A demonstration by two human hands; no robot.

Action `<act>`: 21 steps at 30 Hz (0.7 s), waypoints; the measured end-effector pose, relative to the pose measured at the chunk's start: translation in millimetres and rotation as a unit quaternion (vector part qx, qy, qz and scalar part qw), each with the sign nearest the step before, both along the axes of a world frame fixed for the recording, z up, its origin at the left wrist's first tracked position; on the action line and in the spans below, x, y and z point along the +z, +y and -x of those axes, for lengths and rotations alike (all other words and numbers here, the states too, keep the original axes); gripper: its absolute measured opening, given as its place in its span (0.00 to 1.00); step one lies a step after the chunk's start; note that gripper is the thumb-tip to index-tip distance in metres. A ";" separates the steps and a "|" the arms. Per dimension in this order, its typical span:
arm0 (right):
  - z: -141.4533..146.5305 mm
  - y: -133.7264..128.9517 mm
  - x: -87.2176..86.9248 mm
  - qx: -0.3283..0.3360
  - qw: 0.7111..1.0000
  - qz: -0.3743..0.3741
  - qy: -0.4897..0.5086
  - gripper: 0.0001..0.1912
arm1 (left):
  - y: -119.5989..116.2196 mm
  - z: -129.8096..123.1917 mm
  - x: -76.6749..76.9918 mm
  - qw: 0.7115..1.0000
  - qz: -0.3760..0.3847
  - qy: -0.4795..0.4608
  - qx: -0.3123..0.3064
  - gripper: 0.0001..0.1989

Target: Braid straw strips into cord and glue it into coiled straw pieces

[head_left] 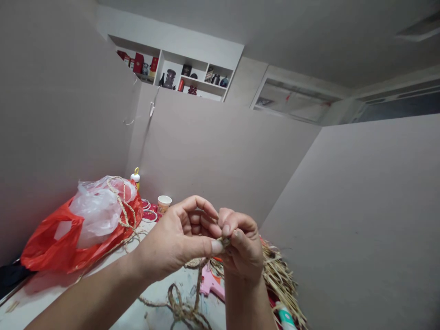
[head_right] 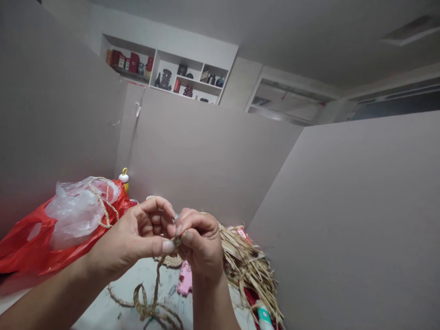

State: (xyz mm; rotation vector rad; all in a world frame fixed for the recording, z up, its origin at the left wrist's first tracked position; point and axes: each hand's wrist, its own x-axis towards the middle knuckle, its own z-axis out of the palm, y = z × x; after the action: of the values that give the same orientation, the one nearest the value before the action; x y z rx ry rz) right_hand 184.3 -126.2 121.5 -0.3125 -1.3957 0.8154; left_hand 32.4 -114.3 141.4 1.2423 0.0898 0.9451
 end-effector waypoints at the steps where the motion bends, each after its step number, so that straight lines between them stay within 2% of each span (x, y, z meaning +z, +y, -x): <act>1: 0.4 -0.3 -0.1 -0.003 1.000 0.001 0.000 0.05 | -0.5 0.3 -0.3 1.000 -0.003 0.000 0.005 0.16; 3: 0.0 -0.2 0.1 -0.004 1.000 0.009 -0.005 0.07 | -1.0 1.8 -0.9 1.000 -0.010 -0.002 0.015 0.14; 7: -5.4 1.2 2.5 -0.035 0.999 0.028 -0.015 0.22 | 0.1 6.0 0.0 0.999 -0.024 -0.016 0.040 0.13; 10: -9.3 1.0 4.2 -0.082 0.996 0.021 -0.013 0.18 | 1.3 7.5 1.9 0.998 -0.025 -0.020 0.062 0.14; 18: -4.5 -10.2 8.0 -0.150 0.982 -0.039 -0.108 0.08 | 1.5 1.7 0.6 0.993 -0.079 -0.011 0.089 0.10; 21: -4.6 -13.4 9.9 -0.163 0.980 -0.043 -0.110 0.08 | 2.7 0.9 0.7 0.993 -0.081 0.003 0.088 0.11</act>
State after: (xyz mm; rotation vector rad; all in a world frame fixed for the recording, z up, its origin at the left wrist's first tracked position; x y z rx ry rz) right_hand 188.9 -139.5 131.4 -0.5612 -1.5288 0.4597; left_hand 31.5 -111.6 142.0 1.4041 0.1307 1.1196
